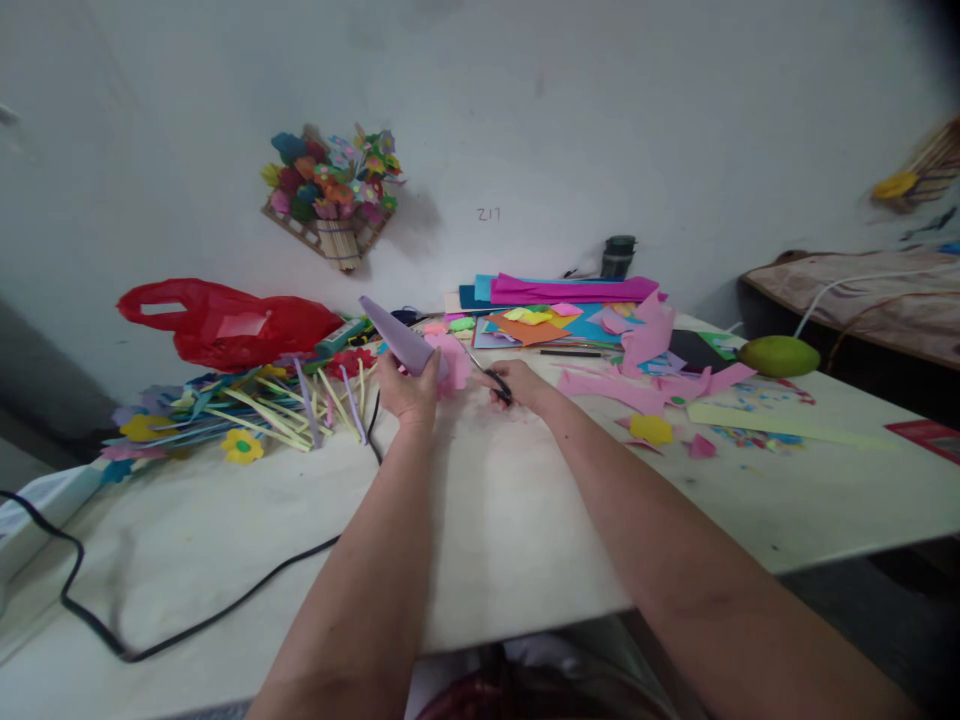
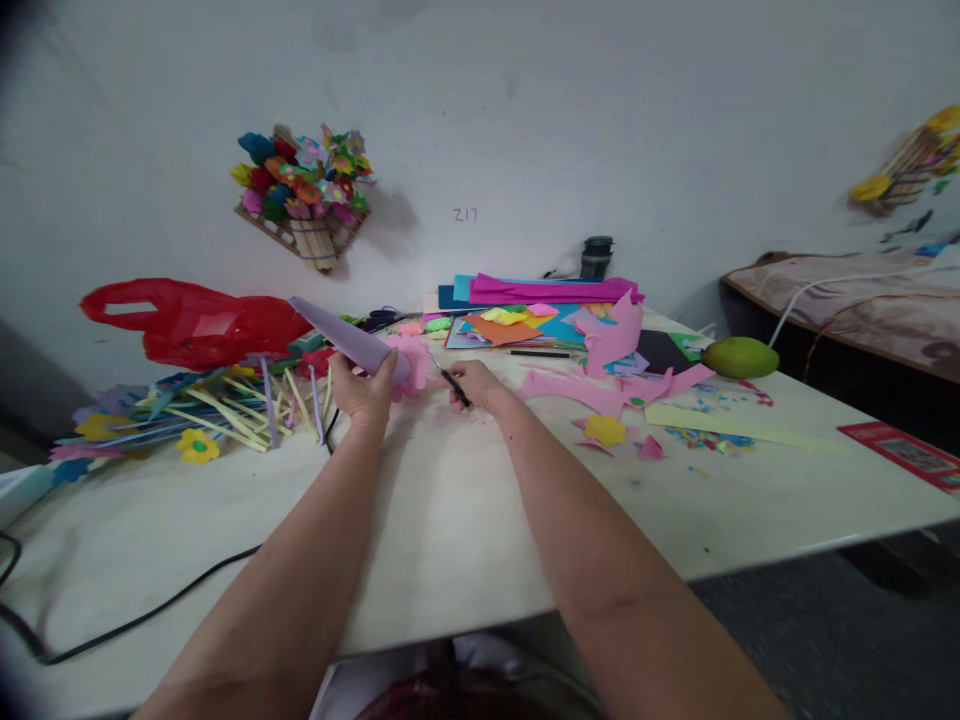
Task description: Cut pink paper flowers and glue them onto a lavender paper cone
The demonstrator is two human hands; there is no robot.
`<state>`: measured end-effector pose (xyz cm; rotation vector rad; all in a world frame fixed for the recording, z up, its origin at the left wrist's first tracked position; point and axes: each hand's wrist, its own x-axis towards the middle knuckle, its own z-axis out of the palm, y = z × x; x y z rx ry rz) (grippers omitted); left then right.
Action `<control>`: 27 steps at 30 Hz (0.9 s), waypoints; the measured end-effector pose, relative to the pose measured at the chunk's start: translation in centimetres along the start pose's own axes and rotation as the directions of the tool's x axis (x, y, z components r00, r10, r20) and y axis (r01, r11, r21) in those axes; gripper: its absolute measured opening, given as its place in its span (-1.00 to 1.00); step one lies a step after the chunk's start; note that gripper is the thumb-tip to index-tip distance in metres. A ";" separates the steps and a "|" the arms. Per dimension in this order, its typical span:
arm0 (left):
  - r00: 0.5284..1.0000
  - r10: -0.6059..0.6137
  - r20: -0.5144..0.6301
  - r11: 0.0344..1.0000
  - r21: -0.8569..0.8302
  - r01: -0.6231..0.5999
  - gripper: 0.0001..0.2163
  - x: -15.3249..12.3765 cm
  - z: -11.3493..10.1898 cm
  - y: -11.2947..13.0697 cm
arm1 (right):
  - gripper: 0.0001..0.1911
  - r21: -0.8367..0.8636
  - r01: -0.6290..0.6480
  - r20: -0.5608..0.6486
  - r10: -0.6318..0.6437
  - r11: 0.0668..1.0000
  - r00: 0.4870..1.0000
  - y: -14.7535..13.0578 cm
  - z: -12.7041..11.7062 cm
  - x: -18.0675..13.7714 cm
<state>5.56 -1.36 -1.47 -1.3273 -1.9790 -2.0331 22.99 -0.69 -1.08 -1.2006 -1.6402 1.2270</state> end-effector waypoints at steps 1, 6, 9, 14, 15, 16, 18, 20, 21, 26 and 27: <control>1.000 -0.006 -0.002 1.000 0.002 0.006 -0.51 0.0 0.0 0.0 | -0.78 0.001 0.003 -0.002 -0.003 1.000 1.000 0.0 0.0 0.0; 1.000 -0.018 -0.014 1.000 -0.012 0.018 -0.52 0.1 0.0 0.0 | -0.76 -0.005 0.018 0.000 -0.018 1.000 1.000 0.0 -0.1 0.0; 1.000 -0.010 -0.017 1.000 -0.008 0.010 -0.53 0.1 0.1 -0.1 | -0.76 -0.006 0.016 0.011 -0.016 1.000 1.000 0.1 -0.1 0.0; 1.000 0.001 -0.008 1.000 -0.008 -0.001 -0.55 0.2 0.1 -0.3 | -0.75 -0.004 -0.007 0.023 0.007 1.000 1.000 0.1 -0.2 0.0; 1.000 0.002 -0.008 1.000 -0.010 -0.002 -0.55 0.2 0.1 -0.4 | -0.75 -0.006 -0.010 0.026 0.010 1.000 1.000 0.0 -0.2 0.0; 1.000 0.002 -0.010 1.000 -0.011 -0.002 -0.54 0.3 0.1 -0.4 | -0.75 -0.006 -0.013 0.028 0.013 1.000 1.000 0.0 -0.3 -0.1; 1.000 0.005 -0.017 1.000 -0.014 -0.005 -0.53 0.3 0.2 -0.5 | -0.76 -0.001 -0.024 0.031 0.024 1.000 0.999 0.0 -0.3 0.0; 1.000 0.011 -0.020 1.000 -0.019 -0.011 -0.52 0.3 0.2 -0.6 | -0.76 0.007 -0.033 0.030 0.032 0.999 0.999 0.0 -0.2 0.0; 1.000 0.012 -0.020 1.000 -0.022 -0.012 -0.52 0.3 0.2 -0.6 | -0.76 0.011 -0.034 0.030 0.033 0.999 0.999 0.1 -0.2 0.0; 1.000 0.004 -0.022 1.000 -0.027 -0.005 -0.53 0.4 0.3 -0.8 | -0.75 0.000 -0.019 0.032 0.019 1.000 0.999 0.0 -0.3 -0.1; 1.000 0.012 -0.025 0.999 -0.029 -0.013 -0.53 0.4 0.3 -0.7 | -0.75 -0.002 -0.016 0.032 0.016 1.000 0.999 -0.1 -0.3 -0.1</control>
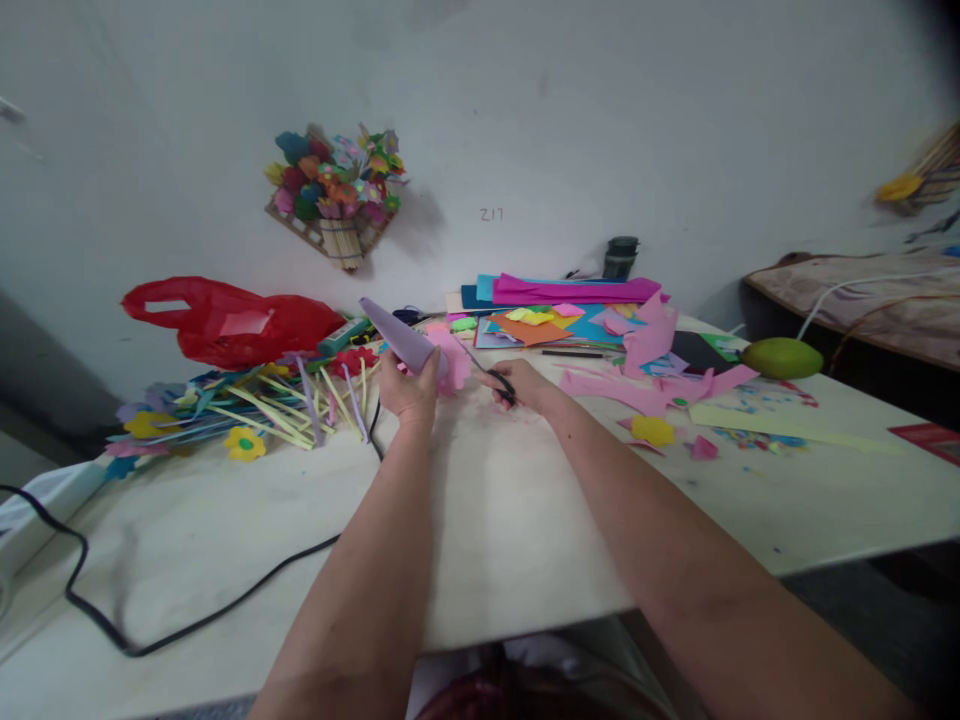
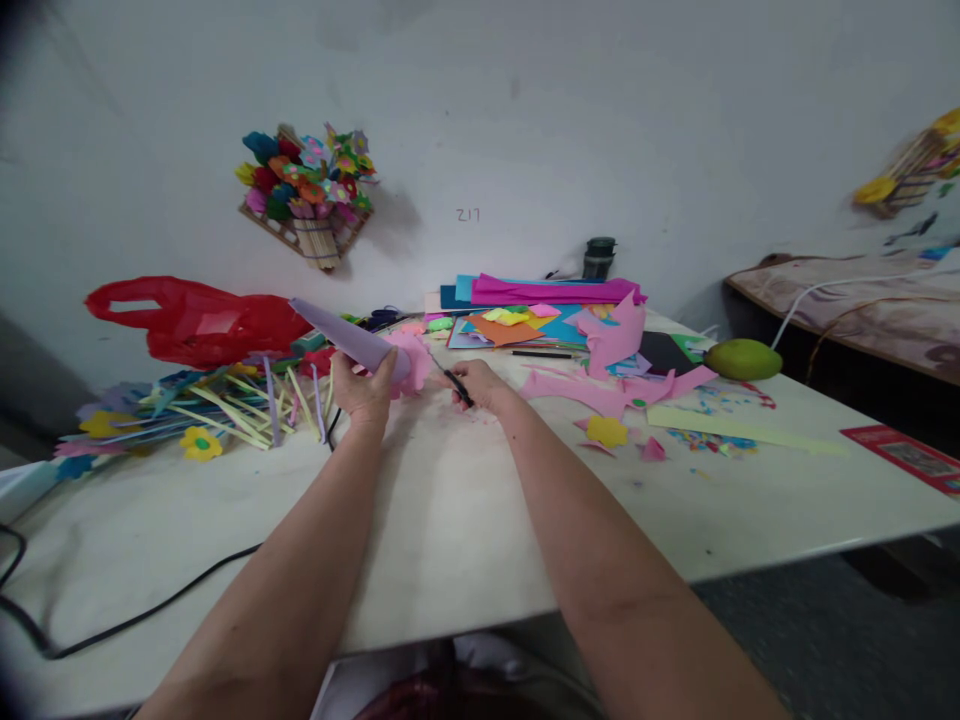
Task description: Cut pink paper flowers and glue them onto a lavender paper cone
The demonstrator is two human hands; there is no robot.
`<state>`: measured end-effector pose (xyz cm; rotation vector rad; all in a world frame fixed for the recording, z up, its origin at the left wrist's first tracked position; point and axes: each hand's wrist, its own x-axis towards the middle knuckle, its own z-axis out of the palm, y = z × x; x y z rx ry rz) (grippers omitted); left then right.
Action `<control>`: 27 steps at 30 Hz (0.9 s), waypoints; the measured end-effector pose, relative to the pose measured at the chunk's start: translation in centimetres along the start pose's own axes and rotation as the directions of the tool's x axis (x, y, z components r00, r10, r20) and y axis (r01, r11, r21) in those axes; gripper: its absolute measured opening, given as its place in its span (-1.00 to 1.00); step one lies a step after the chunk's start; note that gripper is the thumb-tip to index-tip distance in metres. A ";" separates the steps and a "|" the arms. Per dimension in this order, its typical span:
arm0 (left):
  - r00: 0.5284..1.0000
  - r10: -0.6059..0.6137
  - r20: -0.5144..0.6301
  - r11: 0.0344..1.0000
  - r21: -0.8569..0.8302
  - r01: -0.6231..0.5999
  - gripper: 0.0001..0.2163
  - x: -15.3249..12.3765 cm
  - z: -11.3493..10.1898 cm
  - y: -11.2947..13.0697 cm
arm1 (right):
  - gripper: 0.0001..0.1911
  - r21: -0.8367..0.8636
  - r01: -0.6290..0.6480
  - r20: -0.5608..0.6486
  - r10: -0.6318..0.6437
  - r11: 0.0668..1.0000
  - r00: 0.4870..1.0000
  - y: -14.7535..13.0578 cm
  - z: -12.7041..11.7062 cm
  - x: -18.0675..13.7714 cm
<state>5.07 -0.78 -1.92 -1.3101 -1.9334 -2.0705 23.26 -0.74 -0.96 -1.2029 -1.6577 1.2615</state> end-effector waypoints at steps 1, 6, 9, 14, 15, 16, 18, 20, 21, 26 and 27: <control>1.000 0.011 -0.003 1.000 0.000 -0.011 -0.54 0.0 0.0 0.0 | -0.75 0.001 0.001 0.001 -0.001 1.000 1.000 -0.1 0.0 -0.1; 0.999 0.033 0.003 0.999 0.000 -0.033 -0.56 0.1 -0.2 0.1 | -0.79 0.035 -0.013 0.012 0.013 0.999 1.000 -0.4 -0.1 -0.2; 0.999 0.033 0.018 0.999 -0.028 -0.032 -0.55 0.2 -0.1 -0.1 | -0.80 0.045 -0.025 0.020 0.024 0.999 1.000 -0.4 -0.2 -0.2; 0.999 -0.009 0.042 0.997 -0.076 0.012 -0.50 0.3 0.0 -0.3 | -0.80 0.036 -0.020 0.028 0.019 0.999 0.999 -0.3 -0.2 -0.1; 0.999 -0.018 0.044 0.997 -0.079 0.022 -0.50 0.3 0.0 -0.3 | -0.80 0.034 -0.019 0.028 0.018 0.999 0.999 -0.3 -0.2 -0.2; 0.999 -0.025 0.046 0.996 -0.079 0.028 -0.50 0.3 0.0 -0.3 | -0.80 0.033 -0.018 0.026 0.017 0.999 1.000 -0.4 -0.2 -0.2; 0.998 -0.029 0.048 0.997 -0.074 0.032 -0.50 0.3 -0.1 -0.3 | -0.78 0.040 -0.018 0.023 0.017 0.999 1.000 -0.4 -0.2 -0.3; 0.999 -0.028 0.046 0.997 -0.067 0.031 -0.51 0.3 0.0 -0.4 | -0.78 0.048 -0.017 0.021 0.016 0.999 1.000 -0.4 -0.2 -0.3; 0.999 -0.025 0.044 0.997 -0.066 0.027 -0.51 0.3 0.0 -0.4 | -0.77 0.050 -0.017 0.020 0.016 0.999 1.000 -0.4 -0.2 -0.3; 0.999 -0.002 0.037 0.998 -0.069 0.004 -0.54 0.3 -0.1 -0.3 | -0.77 0.059 -0.014 0.026 0.012 0.998 1.000 -0.2 -0.3 0.0; 0.999 -0.003 0.038 0.998 -0.068 0.006 -0.54 0.3 -0.1 -0.3 | -0.78 0.060 -0.013 0.030 0.011 0.998 0.999 -0.2 -0.3 -0.1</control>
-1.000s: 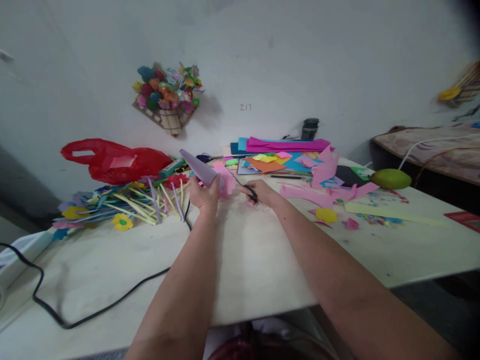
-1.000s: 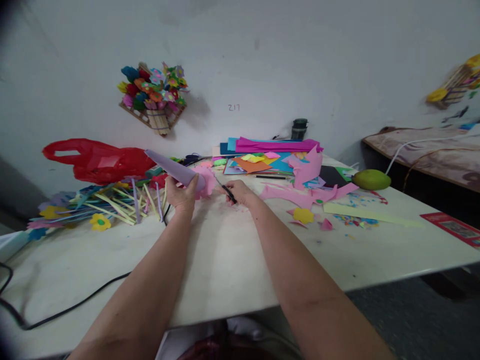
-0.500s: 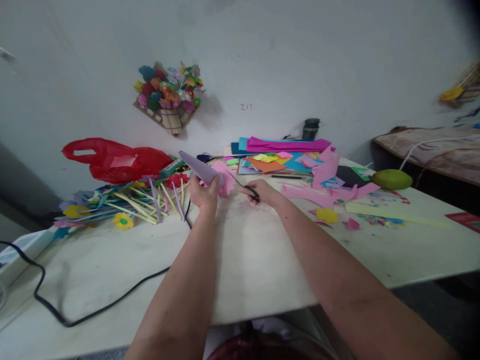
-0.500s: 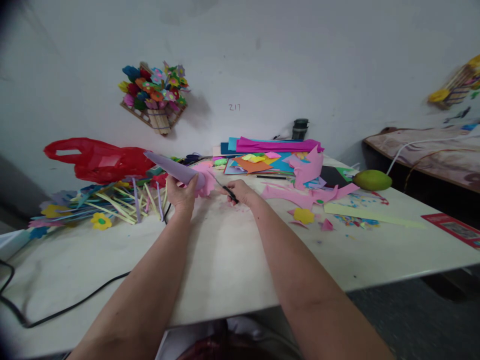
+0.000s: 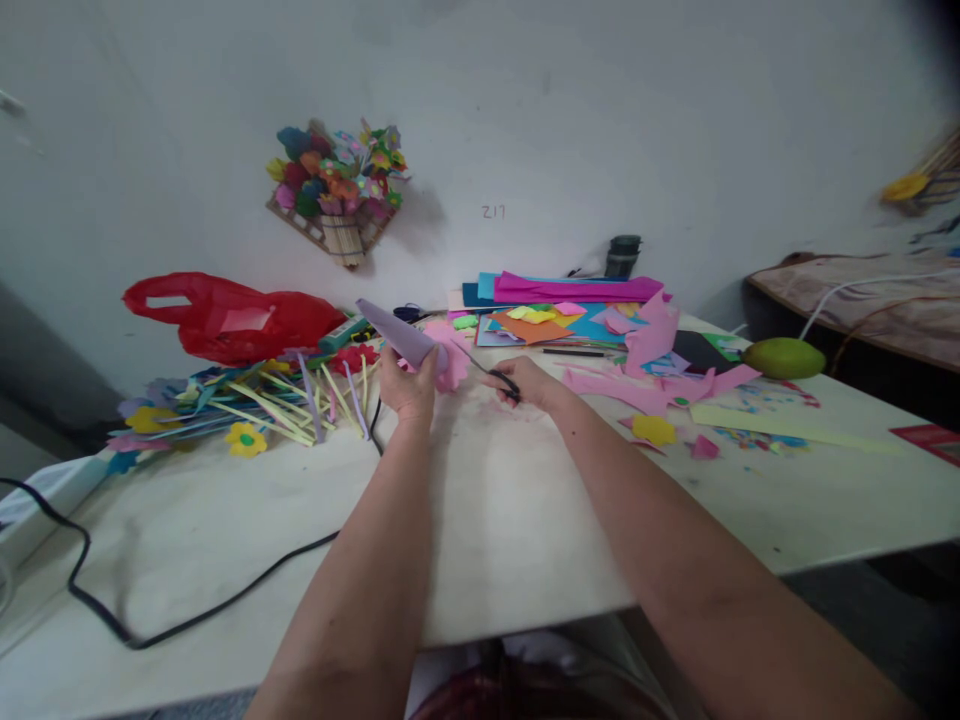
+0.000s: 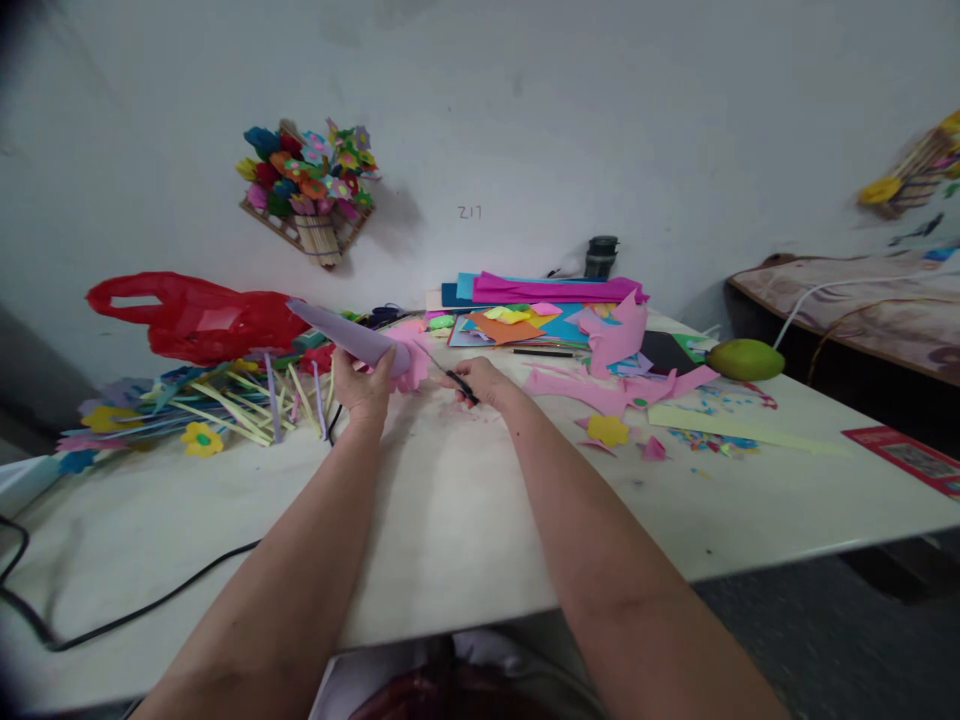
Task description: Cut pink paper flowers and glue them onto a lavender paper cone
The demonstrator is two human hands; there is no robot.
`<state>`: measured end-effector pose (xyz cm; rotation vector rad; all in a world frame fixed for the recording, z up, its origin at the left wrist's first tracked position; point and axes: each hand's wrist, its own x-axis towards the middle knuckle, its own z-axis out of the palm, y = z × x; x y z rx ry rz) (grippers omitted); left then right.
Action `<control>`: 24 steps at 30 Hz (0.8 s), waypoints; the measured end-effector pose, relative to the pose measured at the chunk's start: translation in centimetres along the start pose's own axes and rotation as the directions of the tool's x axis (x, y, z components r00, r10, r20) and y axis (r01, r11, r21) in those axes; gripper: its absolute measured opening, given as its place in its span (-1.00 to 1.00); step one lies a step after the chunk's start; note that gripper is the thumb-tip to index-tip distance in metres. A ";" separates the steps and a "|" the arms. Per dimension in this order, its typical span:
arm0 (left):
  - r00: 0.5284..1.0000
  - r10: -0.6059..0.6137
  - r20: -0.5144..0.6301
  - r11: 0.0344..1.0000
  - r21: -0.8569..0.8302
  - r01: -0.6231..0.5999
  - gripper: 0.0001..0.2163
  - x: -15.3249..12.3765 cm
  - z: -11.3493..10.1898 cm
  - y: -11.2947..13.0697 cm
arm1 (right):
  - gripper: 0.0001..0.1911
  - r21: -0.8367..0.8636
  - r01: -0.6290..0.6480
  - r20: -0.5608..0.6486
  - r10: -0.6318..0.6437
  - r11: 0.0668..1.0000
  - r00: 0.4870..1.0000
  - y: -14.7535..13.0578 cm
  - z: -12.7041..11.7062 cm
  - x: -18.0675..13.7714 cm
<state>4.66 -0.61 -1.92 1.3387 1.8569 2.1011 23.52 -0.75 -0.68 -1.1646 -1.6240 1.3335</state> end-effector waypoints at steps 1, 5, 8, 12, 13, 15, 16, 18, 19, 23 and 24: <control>1.000 -0.004 0.001 1.000 0.002 0.004 -0.54 0.0 0.0 0.0 | -0.78 -0.003 0.002 0.001 -0.002 1.000 1.000 -0.1 0.0 -0.1; 1.000 -0.015 0.005 1.000 0.004 0.015 -0.55 0.1 0.1 -0.1 | -0.78 -0.042 0.007 -0.011 -0.007 0.999 1.000 -0.5 0.0 -0.6; 1.000 -0.006 0.002 1.000 -0.003 0.006 -0.54 0.1 0.2 -0.4 | -0.80 -0.064 0.005 -0.016 -0.006 0.998 1.000 -0.7 0.0 -0.7; 1.000 0.011 0.005 1.000 -0.006 -0.011 -0.54 0.1 0.3 -0.5 | -0.84 -0.096 0.012 -0.015 -0.013 0.995 1.000 -0.5 -0.1 -0.5; 1.000 0.009 0.010 1.000 -0.007 -0.009 -0.55 0.1 0.3 -0.5 | -0.84 -0.106 0.016 -0.012 -0.017 0.994 1.000 -0.4 -0.1 -0.4; 1.000 0.000 0.018 1.000 -0.012 0.000 -0.55 0.0 0.2 -0.3 | -0.84 -0.117 0.021 -0.001 -0.021 0.993 1.000 -0.3 -0.3 -0.3; 1.000 -0.003 0.019 1.000 -0.016 0.003 -0.55 0.0 0.2 -0.2 | -0.84 -0.115 0.021 0.004 -0.020 0.993 1.000 -0.2 -0.3 -0.3; 1.000 0.002 0.016 1.000 -0.022 -0.001 -0.55 0.0 0.1 -0.2 | -0.83 -0.092 0.017 0.017 -0.015 0.996 1.000 -0.2 -0.4 -0.4; 1.000 0.005 0.009 1.000 -0.022 -0.005 -0.55 0.0 0.1 -0.2 | -0.83 -0.076 0.012 0.019 -0.010 0.997 1.000 -0.2 -0.5 -0.4; 0.999 0.025 -0.020 1.000 -0.006 -0.025 -0.54 0.0 0.1 -0.2 | -0.77 -0.049 -0.014 0.015 0.015 0.999 1.000 -0.4 -0.6 -0.8; 0.999 0.028 -0.027 1.000 0.002 -0.028 -0.52 0.0 0.1 -0.2 | -0.76 -0.047 -0.013 0.014 0.014 0.999 1.000 -0.3 -0.6 -0.8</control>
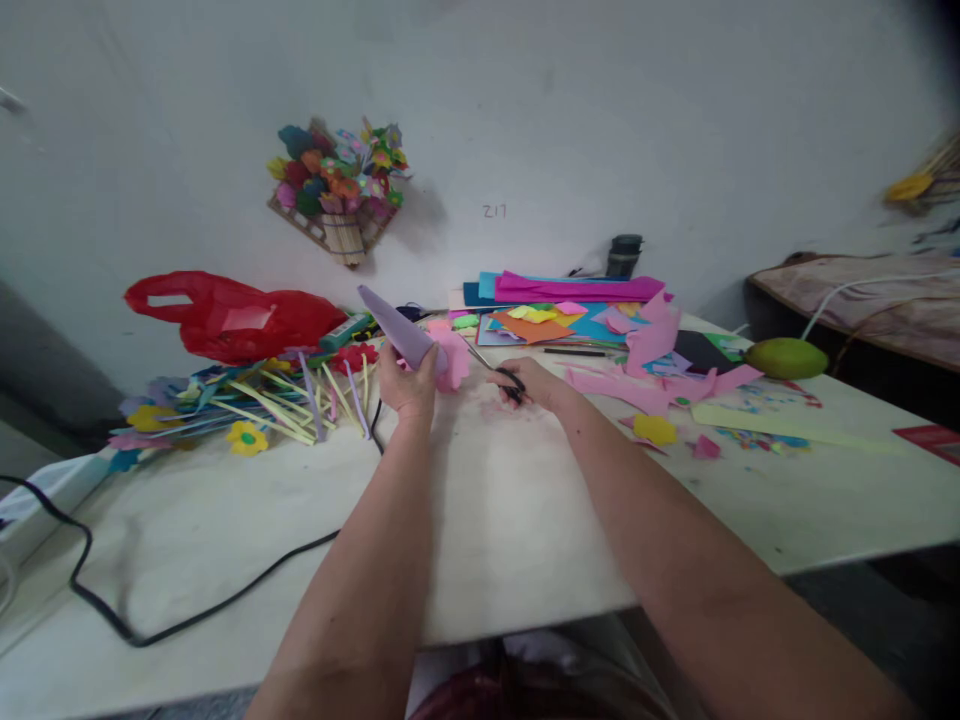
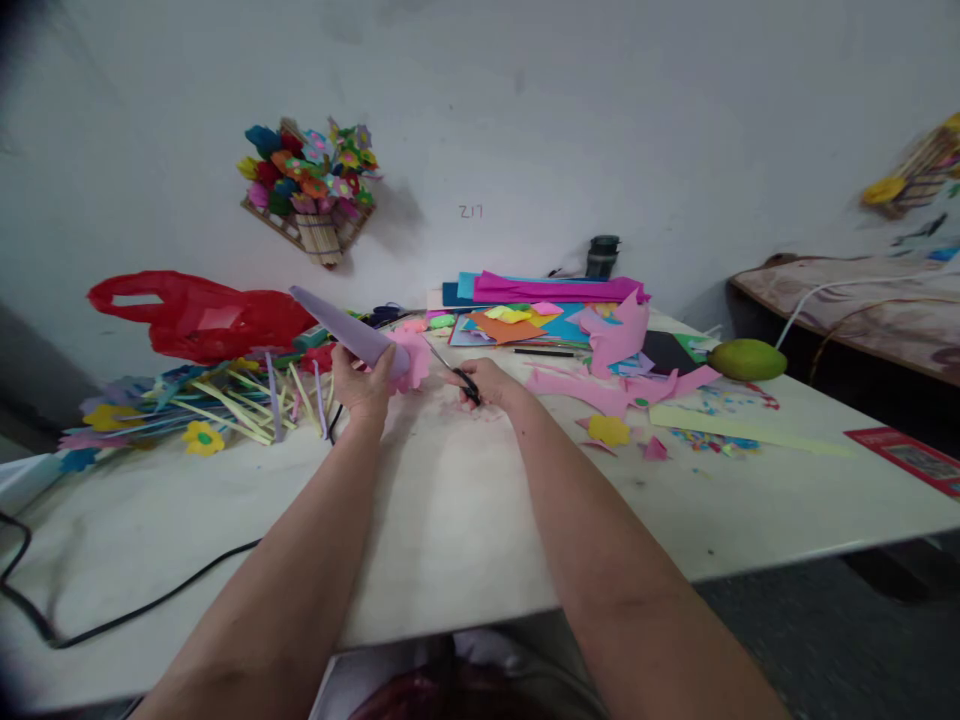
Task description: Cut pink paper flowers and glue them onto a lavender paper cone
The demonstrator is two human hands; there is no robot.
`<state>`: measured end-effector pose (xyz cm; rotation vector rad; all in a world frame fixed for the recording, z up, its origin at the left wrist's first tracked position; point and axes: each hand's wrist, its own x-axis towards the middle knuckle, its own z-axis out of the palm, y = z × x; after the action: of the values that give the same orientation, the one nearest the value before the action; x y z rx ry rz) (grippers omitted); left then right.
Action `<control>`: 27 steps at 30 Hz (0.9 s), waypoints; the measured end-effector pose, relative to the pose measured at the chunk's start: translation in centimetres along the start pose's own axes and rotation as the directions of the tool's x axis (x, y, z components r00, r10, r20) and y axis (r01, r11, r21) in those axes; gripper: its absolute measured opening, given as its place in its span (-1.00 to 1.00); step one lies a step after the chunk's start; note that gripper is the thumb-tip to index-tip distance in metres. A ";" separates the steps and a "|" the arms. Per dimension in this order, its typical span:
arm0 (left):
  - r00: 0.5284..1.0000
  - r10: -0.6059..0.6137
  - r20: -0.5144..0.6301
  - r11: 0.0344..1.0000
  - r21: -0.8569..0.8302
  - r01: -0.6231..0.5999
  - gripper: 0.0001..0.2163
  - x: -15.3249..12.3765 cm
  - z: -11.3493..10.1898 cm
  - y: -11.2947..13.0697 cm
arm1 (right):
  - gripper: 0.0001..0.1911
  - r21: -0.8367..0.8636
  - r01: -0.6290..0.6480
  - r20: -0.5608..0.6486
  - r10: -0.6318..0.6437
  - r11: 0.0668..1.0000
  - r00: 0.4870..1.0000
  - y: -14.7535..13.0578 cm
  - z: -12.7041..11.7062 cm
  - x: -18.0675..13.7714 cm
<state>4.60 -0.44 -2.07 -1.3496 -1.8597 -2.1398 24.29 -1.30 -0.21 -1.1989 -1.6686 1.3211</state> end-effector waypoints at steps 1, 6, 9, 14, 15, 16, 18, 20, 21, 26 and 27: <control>1.000 0.001 -0.007 1.000 0.009 -0.001 -0.51 0.0 0.0 0.1 | -0.76 0.004 0.005 0.001 -0.005 1.000 1.000 0.0 0.0 0.0; 0.999 -0.012 -0.034 0.997 0.069 0.015 -0.52 -0.1 -0.3 0.6 | -0.75 0.017 0.040 0.010 -0.040 0.999 0.999 0.5 0.2 0.3; 0.999 -0.007 -0.040 0.994 0.109 0.011 -0.51 -0.3 -0.4 0.9 | -0.72 0.019 0.034 0.002 -0.034 0.999 0.999 0.5 0.6 0.4; 0.998 -0.002 -0.065 0.986 0.166 0.013 -0.48 -0.5 -0.5 1.1 | -0.73 0.021 0.036 -0.030 -0.035 0.999 0.999 0.5 1.0 0.7; 0.998 -0.002 -0.066 0.984 0.177 0.014 -0.47 -0.6 -0.4 1.1 | -0.73 0.018 0.037 -0.034 -0.037 0.999 0.999 0.6 1.1 0.7; 0.998 0.000 -0.066 0.982 0.189 0.013 -0.47 -0.6 -0.4 1.1 | -0.74 0.015 0.037 -0.036 -0.037 0.999 0.999 0.7 1.1 0.8; 0.998 0.012 -0.068 0.978 0.207 0.002 -0.47 -0.6 -0.4 1.0 | -0.75 0.006 0.034 -0.035 -0.034 0.999 0.999 0.8 1.1 0.9; 0.998 0.033 -0.060 0.976 0.216 -0.019 -0.47 -0.6 -0.4 1.0 | -0.75 0.000 0.027 -0.036 -0.027 1.000 0.999 0.7 1.2 0.9; 0.998 0.043 -0.054 0.975 0.218 -0.030 -0.48 -0.6 -0.4 0.9 | -0.75 -0.003 0.023 -0.037 -0.023 1.000 0.999 0.6 1.2 0.8; 0.996 0.076 -0.043 0.968 0.242 -0.063 -0.52 -0.5 -0.5 1.1 | -0.72 -0.036 0.028 -0.048 -0.030 0.999 0.998 0.5 1.4 0.8; 0.996 0.079 -0.042 0.967 0.246 -0.067 -0.52 -0.5 -0.5 1.2 | -0.71 -0.050 0.035 -0.048 -0.037 0.998 0.998 0.6 1.4 0.8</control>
<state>5.25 -1.48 -1.38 -1.2762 -1.9435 -1.8210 22.91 -0.93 -1.18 -1.2141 -1.6886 1.2259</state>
